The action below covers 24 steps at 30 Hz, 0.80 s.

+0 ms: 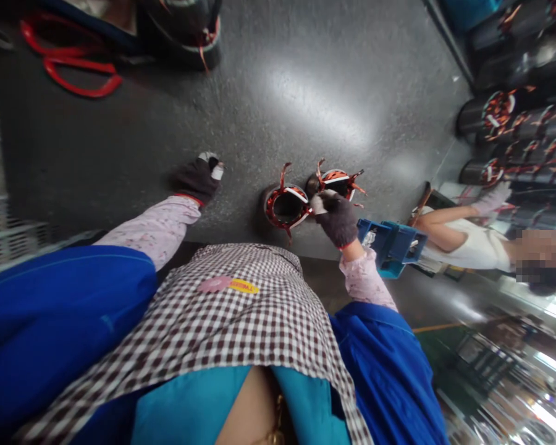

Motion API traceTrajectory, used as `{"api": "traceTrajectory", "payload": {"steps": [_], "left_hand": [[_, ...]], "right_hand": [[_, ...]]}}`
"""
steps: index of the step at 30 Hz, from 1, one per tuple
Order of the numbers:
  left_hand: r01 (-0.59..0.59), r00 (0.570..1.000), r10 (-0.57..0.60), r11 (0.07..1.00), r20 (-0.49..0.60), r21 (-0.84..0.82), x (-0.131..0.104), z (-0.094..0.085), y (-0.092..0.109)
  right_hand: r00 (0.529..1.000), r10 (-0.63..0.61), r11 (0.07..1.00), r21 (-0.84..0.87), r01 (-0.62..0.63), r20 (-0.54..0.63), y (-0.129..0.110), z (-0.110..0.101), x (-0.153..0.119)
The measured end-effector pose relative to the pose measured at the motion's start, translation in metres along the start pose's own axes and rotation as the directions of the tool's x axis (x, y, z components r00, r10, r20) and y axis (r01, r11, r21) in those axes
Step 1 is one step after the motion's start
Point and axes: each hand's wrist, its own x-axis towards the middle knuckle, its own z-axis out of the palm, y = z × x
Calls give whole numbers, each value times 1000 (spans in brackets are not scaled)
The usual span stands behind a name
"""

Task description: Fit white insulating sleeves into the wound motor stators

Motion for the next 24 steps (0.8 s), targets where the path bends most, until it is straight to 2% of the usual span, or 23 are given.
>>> {"api": "traceTrajectory", "payload": {"steps": [3, 5, 8, 13, 19, 24], "left_hand": [[-15, 1000, 15, 999, -15, -28, 0, 0, 0], [-26, 1000, 26, 999, -16, -39, 0, -1, 1], [-28, 1000, 28, 999, -11, -46, 0, -3, 3], [-20, 1000, 20, 999, 4, -34, 0, -2, 3], [-50, 998, 48, 998, -37, -49, 0, 1, 0], [-34, 999, 33, 998, -10, -45, 1, 0, 0]], "right_hand": [[992, -40, 983, -173, 61, 124, -21, 28, -9], [990, -3, 945, -323, 48, 139, -27, 42, -6], [990, 24, 905, -423, 38, 139, -27, 52, 0], [986, 33, 888, -457, 47, 166, -27, 53, -1], [995, 35, 877, -480, 16, 98, -30, 47, -2], [992, 21, 885, -464, 38, 122, -30, 49, -2]]}}
